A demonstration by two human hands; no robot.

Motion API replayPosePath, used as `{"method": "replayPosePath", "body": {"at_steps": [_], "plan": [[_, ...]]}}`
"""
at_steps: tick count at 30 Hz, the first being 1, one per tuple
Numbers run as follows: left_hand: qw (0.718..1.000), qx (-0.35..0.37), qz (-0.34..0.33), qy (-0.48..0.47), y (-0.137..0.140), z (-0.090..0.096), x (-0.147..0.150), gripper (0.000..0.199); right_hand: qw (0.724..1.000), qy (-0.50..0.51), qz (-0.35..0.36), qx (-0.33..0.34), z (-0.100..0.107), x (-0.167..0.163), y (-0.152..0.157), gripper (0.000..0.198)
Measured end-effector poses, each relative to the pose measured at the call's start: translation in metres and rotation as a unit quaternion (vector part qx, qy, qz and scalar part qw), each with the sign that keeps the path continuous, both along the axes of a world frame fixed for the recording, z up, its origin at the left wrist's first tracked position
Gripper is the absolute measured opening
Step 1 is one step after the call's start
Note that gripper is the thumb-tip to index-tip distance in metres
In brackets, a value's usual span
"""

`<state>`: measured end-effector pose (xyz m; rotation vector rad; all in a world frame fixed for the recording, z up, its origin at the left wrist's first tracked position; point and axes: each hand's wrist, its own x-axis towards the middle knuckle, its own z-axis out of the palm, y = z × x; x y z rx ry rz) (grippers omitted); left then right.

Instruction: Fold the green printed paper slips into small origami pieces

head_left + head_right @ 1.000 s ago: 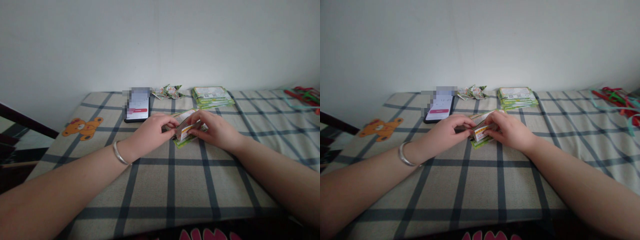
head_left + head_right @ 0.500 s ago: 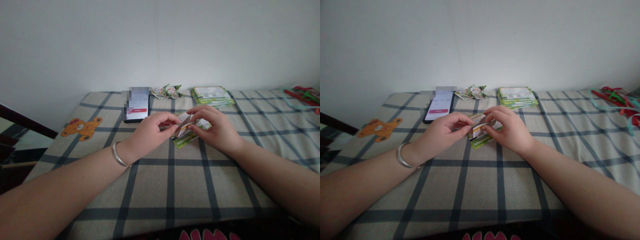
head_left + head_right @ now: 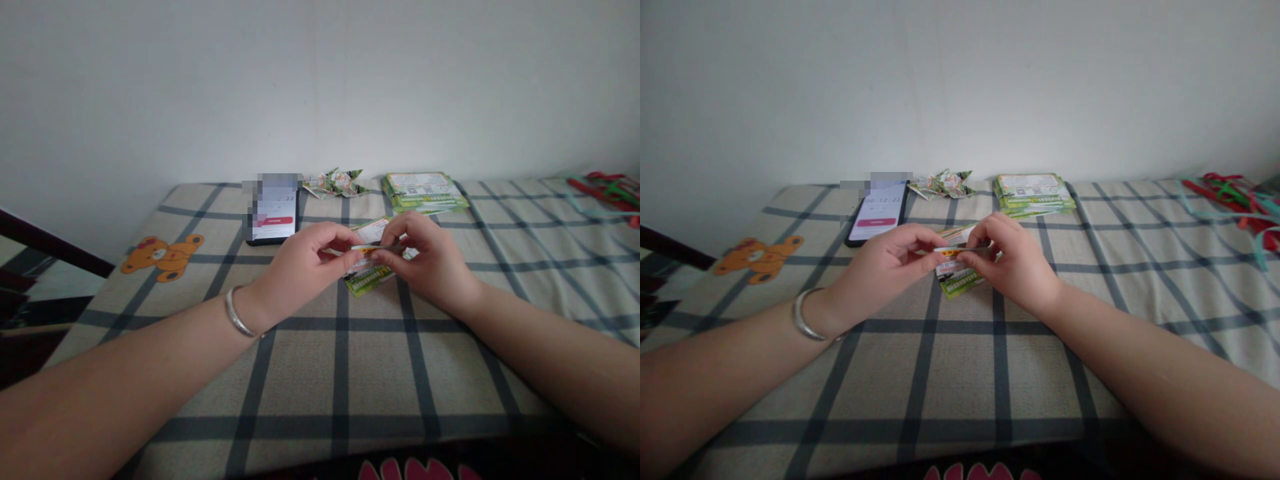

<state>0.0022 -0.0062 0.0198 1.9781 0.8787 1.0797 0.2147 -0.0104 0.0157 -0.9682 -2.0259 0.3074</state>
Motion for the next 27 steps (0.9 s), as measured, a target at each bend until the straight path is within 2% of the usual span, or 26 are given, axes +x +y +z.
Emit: {"method": "replayPosePath", "body": {"at_steps": [4, 14, 19, 27], "plan": [[1.0, -0.014, 0.008, 0.025, 0.001, 0.0, 0.002, 0.01, 1.0, 0.013, 0.013, 0.005, 0.002, -0.001, 0.0, 0.017], [0.999, -0.04, 0.021, 0.004, 0.005, -0.007, 0.0, 0.013, 1.0, 0.004, -0.01, -0.018, 0.002, -0.002, -0.001, 0.014], [0.999, -0.047, 0.018, -0.018, 0.006, -0.007, 0.0, 0.014, 0.996, 0.041, -0.044, -0.069, -0.003, -0.001, 0.001, 0.023], [0.997, -0.055, 0.017, -0.042, 0.007, -0.011, 0.001, 0.015, 0.985, 0.115, 0.006, -0.126, -0.009, -0.004, 0.005, 0.013]]}}
